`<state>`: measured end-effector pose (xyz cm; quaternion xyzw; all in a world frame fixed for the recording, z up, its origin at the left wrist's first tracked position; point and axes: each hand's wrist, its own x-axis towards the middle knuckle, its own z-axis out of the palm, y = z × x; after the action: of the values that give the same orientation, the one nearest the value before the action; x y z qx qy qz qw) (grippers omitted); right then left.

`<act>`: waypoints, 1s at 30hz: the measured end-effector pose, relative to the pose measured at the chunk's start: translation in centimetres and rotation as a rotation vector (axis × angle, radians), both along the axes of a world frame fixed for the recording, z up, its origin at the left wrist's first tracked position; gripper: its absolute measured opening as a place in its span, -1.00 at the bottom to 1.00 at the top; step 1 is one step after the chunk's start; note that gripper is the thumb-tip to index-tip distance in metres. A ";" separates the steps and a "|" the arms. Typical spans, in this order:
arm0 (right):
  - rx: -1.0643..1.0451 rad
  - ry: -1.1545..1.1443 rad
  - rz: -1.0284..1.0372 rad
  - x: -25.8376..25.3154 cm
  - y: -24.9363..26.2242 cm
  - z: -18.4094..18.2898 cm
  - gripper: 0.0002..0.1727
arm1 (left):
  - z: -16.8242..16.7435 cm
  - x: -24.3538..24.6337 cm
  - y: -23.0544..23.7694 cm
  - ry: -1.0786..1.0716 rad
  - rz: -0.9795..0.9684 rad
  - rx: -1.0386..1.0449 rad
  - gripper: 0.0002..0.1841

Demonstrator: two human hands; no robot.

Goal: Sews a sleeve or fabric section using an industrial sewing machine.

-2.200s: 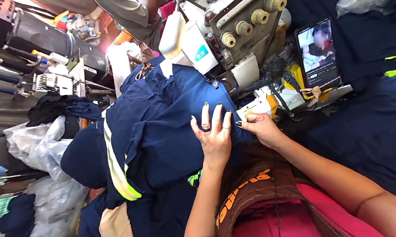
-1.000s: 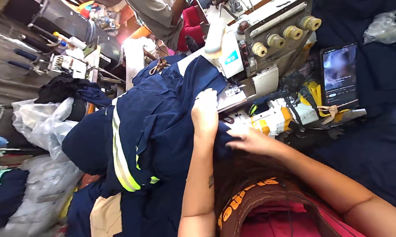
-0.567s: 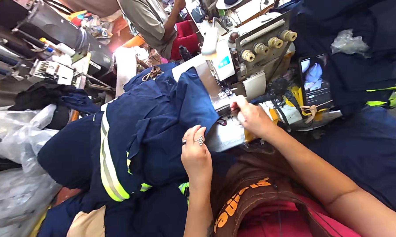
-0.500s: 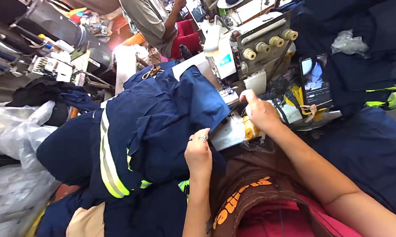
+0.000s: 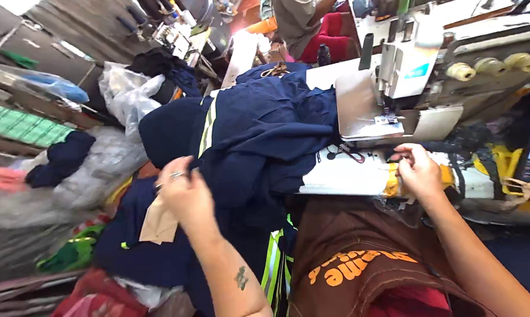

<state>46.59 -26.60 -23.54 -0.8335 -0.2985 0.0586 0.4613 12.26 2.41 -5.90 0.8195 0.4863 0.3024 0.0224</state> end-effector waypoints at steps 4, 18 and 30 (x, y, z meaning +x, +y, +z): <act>-0.012 -0.056 -0.004 -0.2 0.0 -0.3 -0.64 | -4.5 7.5 0.0 0.004 -0.487 -0.034 -0.79; 0.096 0.175 0.032 -0.6 -0.9 1.1 -0.71 | -6.1 26.1 6.3 0.883 -0.727 -0.452 -0.54; 0.964 -0.018 0.541 -7.6 6.0 21.7 -0.35 | 17.9 17.7 -11.0 0.202 -1.330 0.314 -0.79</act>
<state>38.95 -20.58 -1.83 -0.4221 -0.4989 0.0248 0.7565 29.91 -8.57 12.00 0.9614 -0.1695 0.2133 0.0388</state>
